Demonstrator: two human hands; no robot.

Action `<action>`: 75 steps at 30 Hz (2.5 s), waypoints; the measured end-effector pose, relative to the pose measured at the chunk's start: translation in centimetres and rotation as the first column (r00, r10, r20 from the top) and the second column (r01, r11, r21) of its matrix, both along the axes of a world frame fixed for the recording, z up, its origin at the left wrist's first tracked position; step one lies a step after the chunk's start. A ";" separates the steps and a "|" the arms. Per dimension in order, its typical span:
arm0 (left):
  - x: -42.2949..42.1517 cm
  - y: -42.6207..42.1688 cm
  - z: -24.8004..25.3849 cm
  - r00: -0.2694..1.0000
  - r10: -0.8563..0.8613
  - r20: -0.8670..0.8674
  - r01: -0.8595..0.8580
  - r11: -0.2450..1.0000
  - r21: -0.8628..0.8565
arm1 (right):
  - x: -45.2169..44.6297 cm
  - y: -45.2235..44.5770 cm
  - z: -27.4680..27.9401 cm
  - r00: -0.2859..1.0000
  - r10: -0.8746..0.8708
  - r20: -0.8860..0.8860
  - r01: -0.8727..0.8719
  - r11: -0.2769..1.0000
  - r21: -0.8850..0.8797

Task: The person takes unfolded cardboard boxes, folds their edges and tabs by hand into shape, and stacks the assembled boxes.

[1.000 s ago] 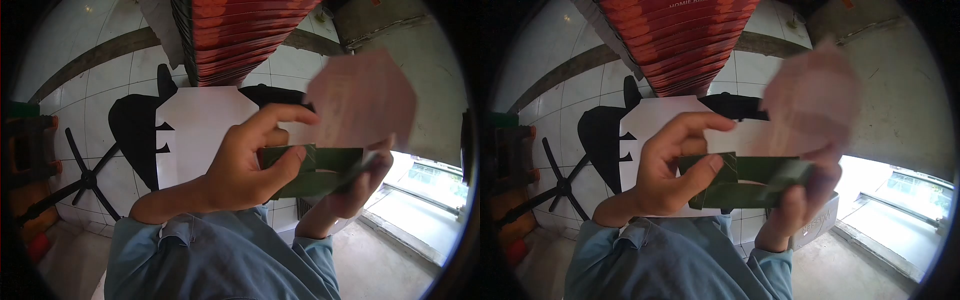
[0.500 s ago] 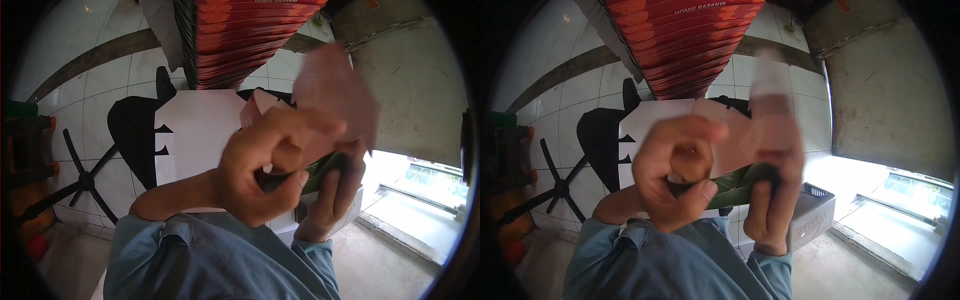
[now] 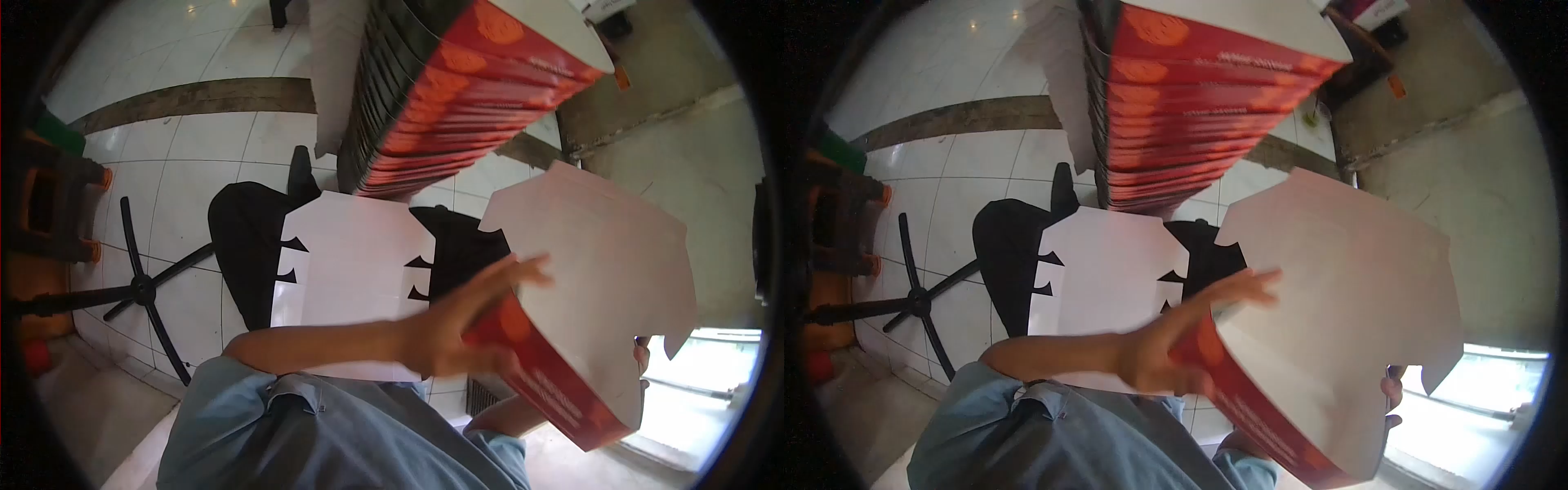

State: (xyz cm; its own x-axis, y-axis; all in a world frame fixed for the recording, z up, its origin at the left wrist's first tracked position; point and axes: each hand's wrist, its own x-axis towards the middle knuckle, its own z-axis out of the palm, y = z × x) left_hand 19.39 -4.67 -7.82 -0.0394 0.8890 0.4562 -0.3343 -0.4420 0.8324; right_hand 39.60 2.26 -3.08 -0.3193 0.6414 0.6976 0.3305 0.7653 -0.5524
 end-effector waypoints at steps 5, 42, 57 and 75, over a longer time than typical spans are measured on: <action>-0.1 0.2 6.6 0.934 0.354 -0.051 -0.314 0.881 0.353 | -0.1 1.4 1.5 0.999 0.035 -0.006 -0.034 0.997 0.066; -21.3 5.0 11.5 -0.041 0.898 -0.439 -0.387 0.391 0.835 | -21.3 10.2 13.1 0.919 0.170 0.357 -0.374 0.665 0.647; -25.6 8.1 11.0 -0.005 0.989 -0.151 -0.191 0.147 0.971 | -25.0 3.8 13.4 0.889 0.070 0.452 -0.302 0.832 0.465; -24.6 10.9 8.4 -0.054 0.996 0.072 -0.410 -0.088 0.908 | -25.3 4.9 12.1 0.945 -0.015 0.326 -0.181 0.807 0.561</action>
